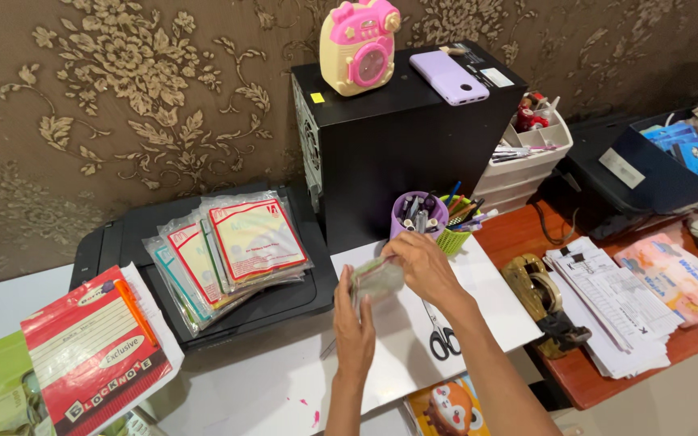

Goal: The person organizes stationery items on a desk. They place a colorful notebook into a drawer, write on a small paper with an orange marker, and use scissors to cut a strip of paper. They then apply tape to the notebook and place it in the drawer. Finally, they handle a red notebook and a plastic-wrapped item.

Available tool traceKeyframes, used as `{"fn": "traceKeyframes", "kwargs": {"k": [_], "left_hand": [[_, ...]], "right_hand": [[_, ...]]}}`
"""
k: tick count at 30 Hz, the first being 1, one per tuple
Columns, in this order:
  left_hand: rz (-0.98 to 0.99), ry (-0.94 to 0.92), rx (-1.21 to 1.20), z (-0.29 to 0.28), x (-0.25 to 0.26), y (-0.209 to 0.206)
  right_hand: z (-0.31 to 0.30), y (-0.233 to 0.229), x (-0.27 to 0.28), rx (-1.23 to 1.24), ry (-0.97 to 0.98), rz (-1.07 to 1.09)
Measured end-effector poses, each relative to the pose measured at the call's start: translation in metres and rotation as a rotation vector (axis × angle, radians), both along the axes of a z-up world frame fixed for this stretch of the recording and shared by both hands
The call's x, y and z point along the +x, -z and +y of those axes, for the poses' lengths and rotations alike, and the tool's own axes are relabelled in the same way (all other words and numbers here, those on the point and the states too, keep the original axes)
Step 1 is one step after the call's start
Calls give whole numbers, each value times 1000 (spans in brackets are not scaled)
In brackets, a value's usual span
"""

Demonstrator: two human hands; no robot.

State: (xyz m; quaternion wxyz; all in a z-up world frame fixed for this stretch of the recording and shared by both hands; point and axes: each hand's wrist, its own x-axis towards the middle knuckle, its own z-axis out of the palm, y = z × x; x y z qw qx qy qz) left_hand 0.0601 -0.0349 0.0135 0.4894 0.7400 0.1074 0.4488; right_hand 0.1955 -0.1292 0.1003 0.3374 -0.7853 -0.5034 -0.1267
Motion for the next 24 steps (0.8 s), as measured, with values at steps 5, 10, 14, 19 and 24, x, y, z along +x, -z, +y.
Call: {"fn": "traceKeyframes", "kwargs": {"k": [5, 10, 14, 19, 24], "left_hand": [[26, -77, -42, -15, 3, -12], [71, -39, -42, -18, 14, 6], [134, -9, -44, -14, 25, 33], [205, -9, -96, -5, 40, 68], [307, -24, -108, 9, 52, 98]], "right_hand": [[24, 9, 12, 69, 109, -32], [54, 28, 33, 68, 127, -129], [76, 43, 50, 31, 133, -119], [99, 63, 71, -22, 131, -118], [109, 70, 82, -28, 153, -129]]}}
